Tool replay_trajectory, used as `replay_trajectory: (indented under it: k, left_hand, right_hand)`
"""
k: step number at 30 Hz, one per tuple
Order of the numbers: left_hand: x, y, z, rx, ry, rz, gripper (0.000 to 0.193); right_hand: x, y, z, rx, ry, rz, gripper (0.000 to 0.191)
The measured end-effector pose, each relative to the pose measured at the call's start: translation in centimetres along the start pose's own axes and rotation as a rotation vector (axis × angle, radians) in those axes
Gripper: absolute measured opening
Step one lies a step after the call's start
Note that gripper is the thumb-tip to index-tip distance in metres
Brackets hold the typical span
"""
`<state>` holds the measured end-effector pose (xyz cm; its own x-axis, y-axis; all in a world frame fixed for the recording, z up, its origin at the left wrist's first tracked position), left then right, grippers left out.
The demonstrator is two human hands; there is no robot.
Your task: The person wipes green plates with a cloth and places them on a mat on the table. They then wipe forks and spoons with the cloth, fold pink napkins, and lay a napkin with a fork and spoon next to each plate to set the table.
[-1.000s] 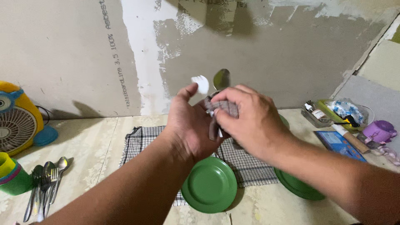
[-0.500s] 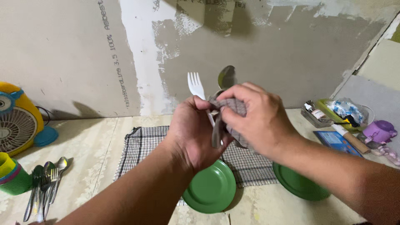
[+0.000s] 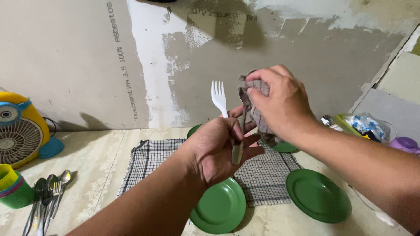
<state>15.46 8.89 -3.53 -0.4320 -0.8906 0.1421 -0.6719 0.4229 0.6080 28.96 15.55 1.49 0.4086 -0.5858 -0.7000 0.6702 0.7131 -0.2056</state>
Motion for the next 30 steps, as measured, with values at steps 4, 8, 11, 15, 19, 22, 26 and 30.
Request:
replay_trajectory:
  k: [4, 8, 11, 15, 19, 22, 26, 30]
  left_hand:
    - [-1.0, 0.0, 0.2, 0.023, -0.087, -0.034, 0.071]
    - [-1.0, -0.3, 0.1, 0.122, 0.044, -0.042, 0.046]
    - [-1.2, -0.2, -0.2, 0.120, 0.195, -0.014, 0.051]
    - [-1.9, -0.3, -0.2, 0.251, 0.132, -0.040, 0.027]
    - [-2.7, -1.2, 0.4, 0.272, 0.146, -0.019, 0.027]
    - [-3.1, -1.9, 0.3, 0.200, 0.078, -0.078, 0.029]
    - [-2.4, -3.1, -0.2, 0.229, 0.026, 0.013, 0.038]
    - [-1.2, -4.0, -0.5, 0.187, 0.046, -0.003, 0.035]
  right_hand:
    - [1.8, -1.4, 0.1, -0.125, -0.094, -0.030, 0.022]
    - [3.5, -2.9, 0.6, -0.146, -0.178, -0.066, 0.023]
    - [5.1, -3.8, 1.4, -0.183, -0.174, -0.031, 0.023]
    - [6.7, -4.1, 2.2, -0.225, -0.117, 0.119, 0.022]
    - [8.1, -3.7, 3.5, -0.282, -0.139, 0.268, 0.022]
    - [8.6, -3.3, 3.5, -0.295, -0.151, 0.251, 0.021]
    - [8.2, -2.6, 2.7, -0.248, -0.127, 0.117, 0.021]
    - [6.5, -1.4, 2.1, -0.181, -0.080, 0.003, 0.021]
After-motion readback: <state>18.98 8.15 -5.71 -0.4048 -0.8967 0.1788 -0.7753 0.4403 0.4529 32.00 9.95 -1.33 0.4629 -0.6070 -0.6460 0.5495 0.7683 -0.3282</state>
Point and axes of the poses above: each hand's wrist, its own x-axis away from the middle knuckle, its own z-axis out of the back of the hand, y = z × x, the point moved 2 cm from there along -x, towards the middle knuckle, and after that the axes turned 4 degrees about z, right-handed, at the moved point
